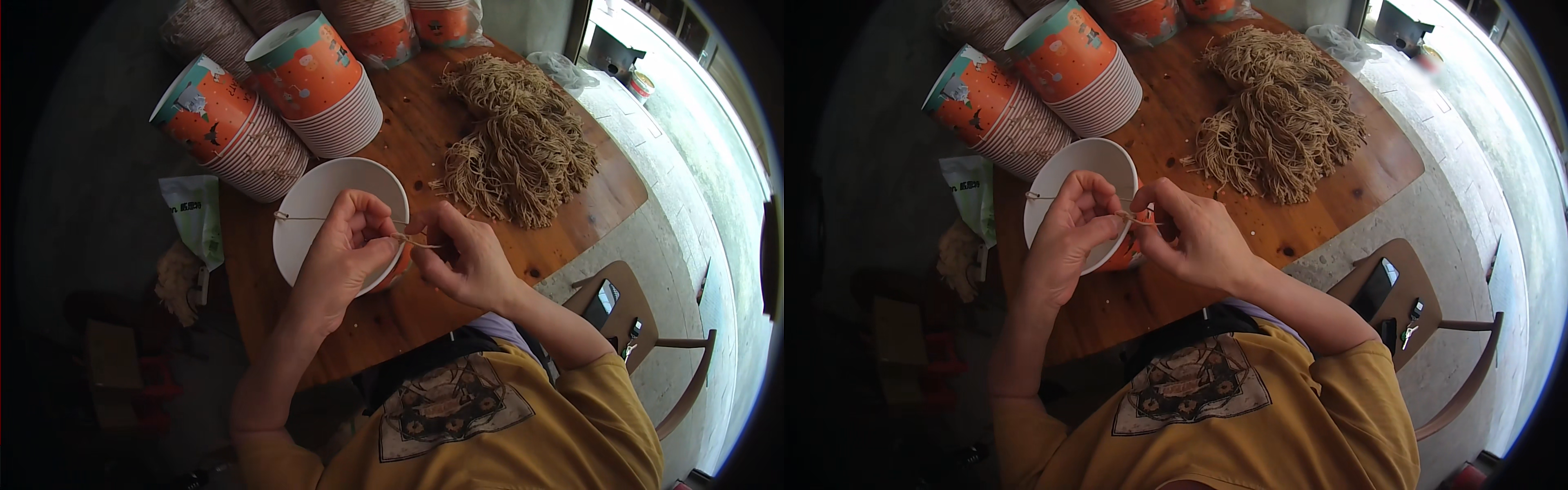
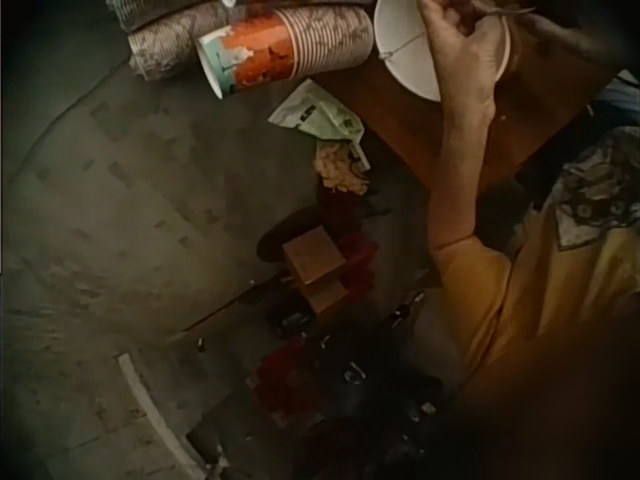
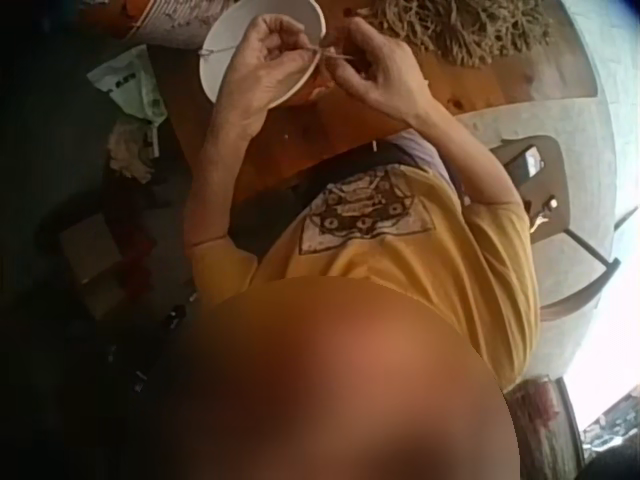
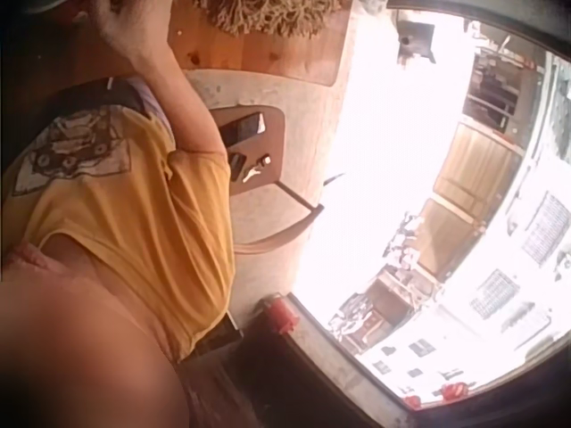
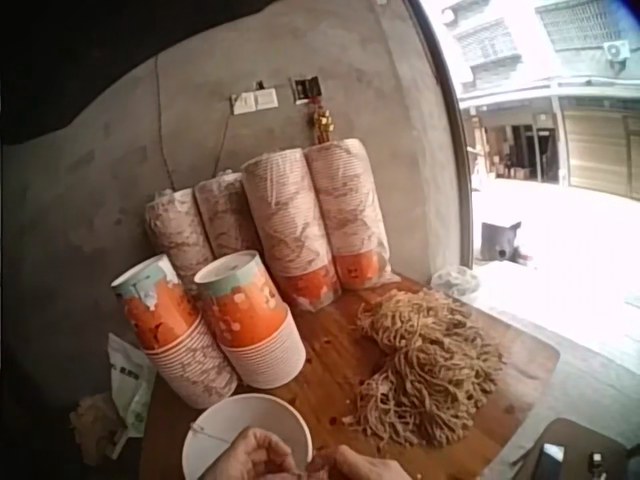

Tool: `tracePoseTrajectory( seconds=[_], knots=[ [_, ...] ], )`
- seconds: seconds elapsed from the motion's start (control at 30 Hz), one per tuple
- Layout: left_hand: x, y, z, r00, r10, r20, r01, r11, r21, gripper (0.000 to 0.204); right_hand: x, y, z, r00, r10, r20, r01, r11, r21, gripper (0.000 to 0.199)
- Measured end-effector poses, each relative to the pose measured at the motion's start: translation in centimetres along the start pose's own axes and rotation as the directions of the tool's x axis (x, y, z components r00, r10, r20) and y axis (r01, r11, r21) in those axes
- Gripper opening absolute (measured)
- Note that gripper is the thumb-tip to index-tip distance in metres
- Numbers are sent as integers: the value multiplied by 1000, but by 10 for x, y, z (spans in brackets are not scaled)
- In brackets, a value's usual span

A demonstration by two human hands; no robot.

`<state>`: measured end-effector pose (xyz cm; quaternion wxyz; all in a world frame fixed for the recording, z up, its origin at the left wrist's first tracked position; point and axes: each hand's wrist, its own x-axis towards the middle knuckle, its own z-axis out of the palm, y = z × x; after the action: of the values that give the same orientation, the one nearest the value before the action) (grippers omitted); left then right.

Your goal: Threading cord handles through holes in paper buckets and tying knots to secure them.

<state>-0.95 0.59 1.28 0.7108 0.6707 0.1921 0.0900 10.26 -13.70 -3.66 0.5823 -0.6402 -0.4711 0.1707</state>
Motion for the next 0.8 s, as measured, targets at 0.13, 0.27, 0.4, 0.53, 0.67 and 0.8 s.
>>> tracePoseTrajectory(
  seconds=[0.13,0.27,0.4,0.53,0.67,0.8],
  knots=[
    [-1,1,0,1000,-16,1,16,1000,-18,29,0,0,-1,999,-29,20,30,998,-52,19],
    [0,1,1,1000,8,5,-8,1000,-20,29,2,4,9,998,37,-44,-32,995,97,17],
    [1,0,-2,1000,-8,10,8,999,-32,29,3,6,11,994,102,-38,-95,984,154,17],
    [2,-1,-1,1000,8,-5,-8,1000,-21,29,3,1,10,997,70,-41,-65,992,111,16],
    [1,-1,2,1000,29,-1,-29,1000,7,29,4,3,13,998,50,-47,-46,995,89,13],
    [3,-2,-2,999,-22,28,24,997,-80,28,3,4,15,997,32,-68,-25,995,96,9]
  ],
)
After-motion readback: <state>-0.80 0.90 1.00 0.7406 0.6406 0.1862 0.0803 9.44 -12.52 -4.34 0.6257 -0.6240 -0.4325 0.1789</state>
